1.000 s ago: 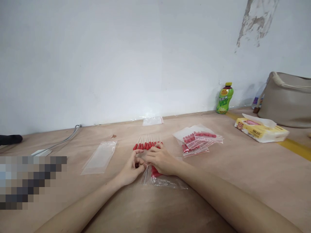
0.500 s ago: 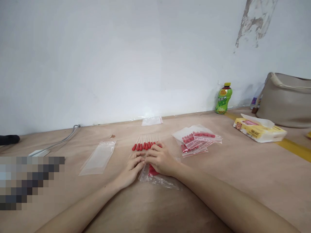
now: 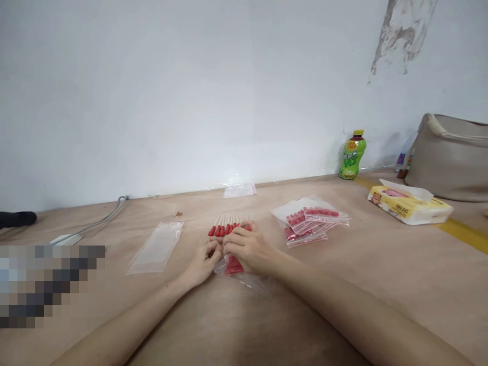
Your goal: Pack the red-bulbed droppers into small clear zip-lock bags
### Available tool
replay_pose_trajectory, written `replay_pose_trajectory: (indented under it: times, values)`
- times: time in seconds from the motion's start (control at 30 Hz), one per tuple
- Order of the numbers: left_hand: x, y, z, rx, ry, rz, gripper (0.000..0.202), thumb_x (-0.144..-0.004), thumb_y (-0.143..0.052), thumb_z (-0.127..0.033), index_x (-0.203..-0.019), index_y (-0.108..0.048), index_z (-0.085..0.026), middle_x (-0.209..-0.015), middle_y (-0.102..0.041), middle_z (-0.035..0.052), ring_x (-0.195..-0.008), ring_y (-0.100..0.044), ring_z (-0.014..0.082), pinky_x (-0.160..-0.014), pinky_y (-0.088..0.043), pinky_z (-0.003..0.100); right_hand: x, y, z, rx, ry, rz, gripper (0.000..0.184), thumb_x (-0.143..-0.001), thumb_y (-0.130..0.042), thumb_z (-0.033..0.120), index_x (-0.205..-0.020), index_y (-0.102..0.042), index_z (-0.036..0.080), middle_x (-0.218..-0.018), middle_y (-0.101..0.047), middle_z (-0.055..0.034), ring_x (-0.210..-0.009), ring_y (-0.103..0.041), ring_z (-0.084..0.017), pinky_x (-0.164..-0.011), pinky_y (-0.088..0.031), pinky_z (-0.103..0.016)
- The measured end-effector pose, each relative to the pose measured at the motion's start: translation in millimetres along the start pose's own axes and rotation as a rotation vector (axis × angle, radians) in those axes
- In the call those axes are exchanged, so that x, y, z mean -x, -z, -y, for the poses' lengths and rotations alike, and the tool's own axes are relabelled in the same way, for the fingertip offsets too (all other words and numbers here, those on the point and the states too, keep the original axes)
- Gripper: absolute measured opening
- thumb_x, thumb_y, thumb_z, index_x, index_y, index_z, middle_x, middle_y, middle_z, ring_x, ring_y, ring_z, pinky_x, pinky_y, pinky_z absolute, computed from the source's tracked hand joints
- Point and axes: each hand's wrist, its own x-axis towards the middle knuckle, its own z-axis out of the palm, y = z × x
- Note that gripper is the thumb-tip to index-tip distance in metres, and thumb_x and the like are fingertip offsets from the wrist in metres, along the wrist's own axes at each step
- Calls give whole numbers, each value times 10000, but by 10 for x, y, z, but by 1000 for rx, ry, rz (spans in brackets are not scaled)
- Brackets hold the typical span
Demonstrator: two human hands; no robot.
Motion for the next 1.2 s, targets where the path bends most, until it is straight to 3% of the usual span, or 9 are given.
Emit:
replay_pose_trajectory:
  times: [0.13, 0.23, 0.4, 0.5, 0.6, 0.7, 0.87, 1.07, 1.2]
  values:
    - [11, 29, 8, -8, 66, -6, 175, -706, -458, -126, -537, -446, -166, -690, -501, 7, -670, -484, 145, -597, -377, 249, -14, 133, 3, -178, -173, 25, 144, -838, -426, 160, -913, -545, 190, -1090, -552, -57, -1018, -479, -147, -870, -352, -306]
    - [52, 21, -12, -29, 81, -16, 118, -682, -488, -113, -573, -475, -157, -728, -492, 5, -638, -470, 126, -565, -365, 232, 68, 165, 0, -227, -293, 19, 266, -825, -462, 186, -1089, -488, 192, -1130, -523, -76, -1036, -476, -165, -866, -380, -310]
    - [98, -10, -4, -102, -6, -110, 120, -650, -514, -71, -721, -543, -163, -776, -481, -2, -678, -476, 126, -595, -395, 232, 384, 188, 32, -169, -463, 122, 165, -806, -503, 277, -932, -578, 202, -942, -555, -64, -877, -512, -188, -776, -414, -330]
    - [109, -7, -26, -106, -88, -40, 169, -707, -486, -68, -762, -610, -169, -787, -493, 12, -705, -496, 132, -621, -414, 240, 546, 205, 59, -157, -508, 196, 287, -743, -586, 371, -976, -582, 205, -938, -546, -65, -857, -507, -202, -745, -423, -332]
    - [111, 17, -88, -45, -177, 58, 236, -793, -448, -103, -897, -642, -188, -873, -532, 39, -781, -526, 141, -660, -435, 241, 592, 207, 64, -212, -537, 215, 366, -736, -599, 374, -1054, -567, 197, -943, -539, -70, -849, -513, -196, -741, -431, -319]
    - [105, 39, -141, 0, -257, 116, 243, -834, -466, -170, -1031, -604, -198, -1014, -545, 60, -936, -522, 167, -798, -431, 273, 572, 206, 48, -274, -529, 207, 353, -762, -578, 314, -1093, -560, 192, -962, -531, -75, -877, -511, -189, -774, -428, -315]
    - [94, 62, -192, -45, -284, 247, 291, -861, -452, -270, -1129, -534, -192, -1109, -524, 71, -1027, -490, 184, -911, -373, 305, 589, 213, -7, -331, -515, 198, 364, -759, -589, 301, -1109, -562, 204, -969, -532, -71, -897, -507, -188, -798, -424, -321]
    - [74, 110, -275, -126, -125, 375, 272, -784, -543, -411, -922, -576, -179, -873, -529, 28, -758, -516, 155, -666, -421, 254, 618, 199, -23, -303, -503, 173, 305, -766, -580, 325, -1042, -592, 195, -954, -538, -74, -879, -507, -190, -776, -422, -325]
    - [83, 117, -300, -179, -123, 344, 210, -800, -519, -369, -844, -533, -164, -797, -526, 17, -710, -492, 148, -617, -393, 245, 604, 205, 7, -257, -500, 173, 250, -774, -567, 311, -988, -598, 186, -923, -536, -72, -848, -504, -185, -753, -416, -319]
